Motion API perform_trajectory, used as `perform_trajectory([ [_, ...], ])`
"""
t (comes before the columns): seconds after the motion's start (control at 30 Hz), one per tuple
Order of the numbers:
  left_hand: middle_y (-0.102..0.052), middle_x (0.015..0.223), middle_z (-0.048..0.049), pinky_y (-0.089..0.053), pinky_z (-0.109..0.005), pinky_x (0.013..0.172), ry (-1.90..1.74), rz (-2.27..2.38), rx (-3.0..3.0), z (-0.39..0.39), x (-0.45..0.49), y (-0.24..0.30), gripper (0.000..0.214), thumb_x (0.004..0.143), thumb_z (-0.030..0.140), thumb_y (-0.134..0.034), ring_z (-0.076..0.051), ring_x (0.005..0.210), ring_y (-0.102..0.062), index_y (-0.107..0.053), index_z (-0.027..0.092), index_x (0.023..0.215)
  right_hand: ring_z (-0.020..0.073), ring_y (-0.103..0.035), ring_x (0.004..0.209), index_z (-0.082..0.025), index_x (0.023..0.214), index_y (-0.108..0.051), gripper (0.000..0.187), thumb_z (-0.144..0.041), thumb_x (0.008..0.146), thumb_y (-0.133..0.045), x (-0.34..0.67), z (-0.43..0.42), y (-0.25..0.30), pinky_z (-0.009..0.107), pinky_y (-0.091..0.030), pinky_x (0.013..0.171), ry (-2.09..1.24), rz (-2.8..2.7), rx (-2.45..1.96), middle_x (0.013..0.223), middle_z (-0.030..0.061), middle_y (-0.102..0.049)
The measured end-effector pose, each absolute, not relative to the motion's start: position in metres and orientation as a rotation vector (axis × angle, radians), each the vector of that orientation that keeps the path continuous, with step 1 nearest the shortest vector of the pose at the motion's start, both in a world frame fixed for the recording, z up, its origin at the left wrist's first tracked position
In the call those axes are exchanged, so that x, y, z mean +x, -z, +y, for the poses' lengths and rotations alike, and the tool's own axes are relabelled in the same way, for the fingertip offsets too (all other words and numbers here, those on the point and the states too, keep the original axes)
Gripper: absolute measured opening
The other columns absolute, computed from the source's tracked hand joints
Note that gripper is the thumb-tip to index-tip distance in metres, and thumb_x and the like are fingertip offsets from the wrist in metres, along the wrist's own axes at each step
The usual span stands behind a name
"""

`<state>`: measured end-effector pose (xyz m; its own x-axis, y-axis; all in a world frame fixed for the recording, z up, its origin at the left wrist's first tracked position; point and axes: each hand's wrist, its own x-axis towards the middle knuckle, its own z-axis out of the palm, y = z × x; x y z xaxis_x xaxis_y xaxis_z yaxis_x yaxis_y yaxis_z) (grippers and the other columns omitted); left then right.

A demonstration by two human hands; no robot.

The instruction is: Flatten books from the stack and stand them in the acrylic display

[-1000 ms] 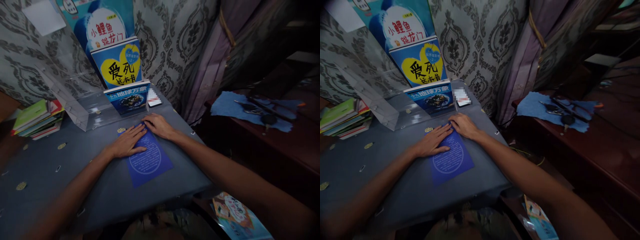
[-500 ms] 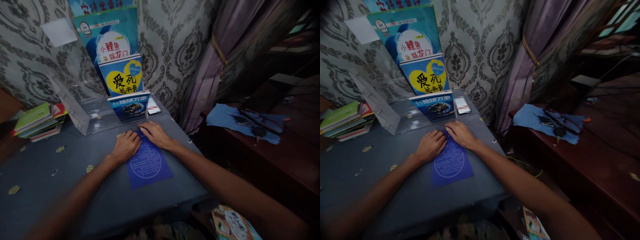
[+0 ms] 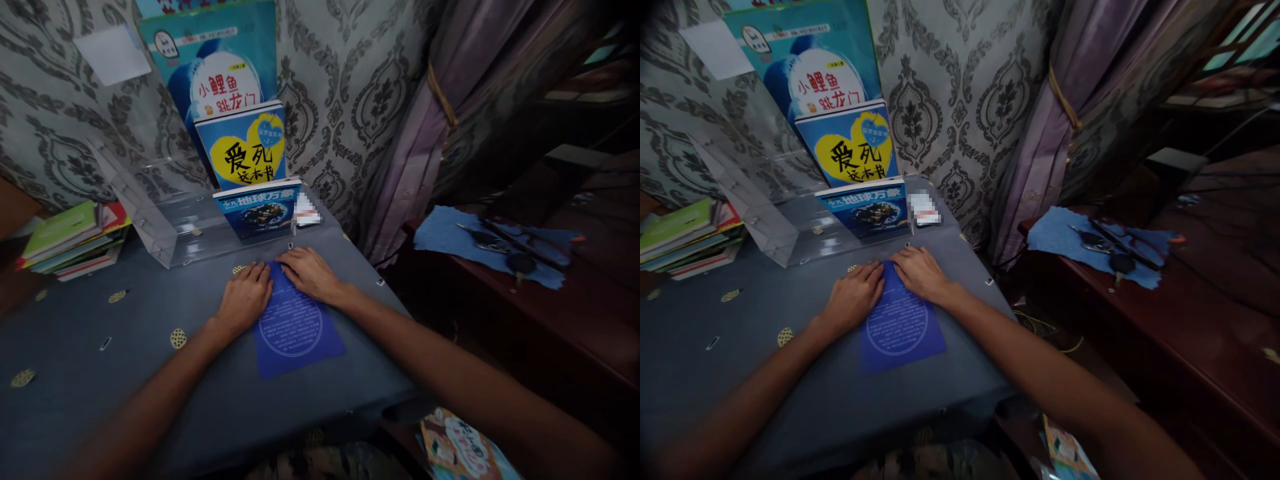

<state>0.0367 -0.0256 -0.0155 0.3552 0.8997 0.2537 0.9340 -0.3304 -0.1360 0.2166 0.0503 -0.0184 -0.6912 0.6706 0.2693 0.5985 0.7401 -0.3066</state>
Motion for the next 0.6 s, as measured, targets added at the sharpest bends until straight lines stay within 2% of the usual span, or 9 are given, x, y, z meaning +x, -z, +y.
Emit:
perform_trajectory([
  [0.13, -0.067, 0.136, -0.018, -0.054, -0.043, 0.103, 0.135, -1.717, -2.304, -0.029, 0.039, 0.012, 0.041, 0.104, 0.025, -0.036, -0.029, 0.127, -0.063, -0.064, 0.012, 0.13, 0.0256, -0.063, 0.111, -0.016, 0.118, -0.069, 0.026, -0.017, 0.102, -0.048, 0.22, 0.053, 0.014, 0.037, -0.041, 0.092, -0.246, -2.602, -1.084, 0.115, 0.0126, -0.074],
  [0.27, -0.065, 0.136, -0.0211, -0.054, -0.042, 0.103, 0.056, -1.776, -2.272, -0.032, 0.041, 0.008, 0.042, 0.104, 0.025, -0.035, -0.03, 0.128, -0.062, -0.063, 0.008, 0.13, 0.0251, -0.063, 0.108, -0.017, 0.115, -0.07, 0.025, -0.017, 0.102, -0.048, 0.221, 0.05, 0.008, 0.036, -0.042, 0.09, -0.213, -2.611, -1.167, 0.112, 0.0118, -0.074],
  [0.6, -0.064, 0.136, -0.0231, -0.054, -0.044, 0.1, 0.009, -1.774, -2.285, -0.033, 0.041, 0.003, 0.04, 0.104, 0.024, -0.037, -0.031, 0.126, -0.062, -0.062, 0.006, 0.129, 0.0269, -0.062, 0.11, -0.015, 0.113, -0.07, 0.026, -0.018, 0.103, -0.046, 0.218, 0.045, 0.004, 0.038, -0.042, 0.089, -0.159, -2.654, -1.178, 0.113, 0.0125, -0.074],
])
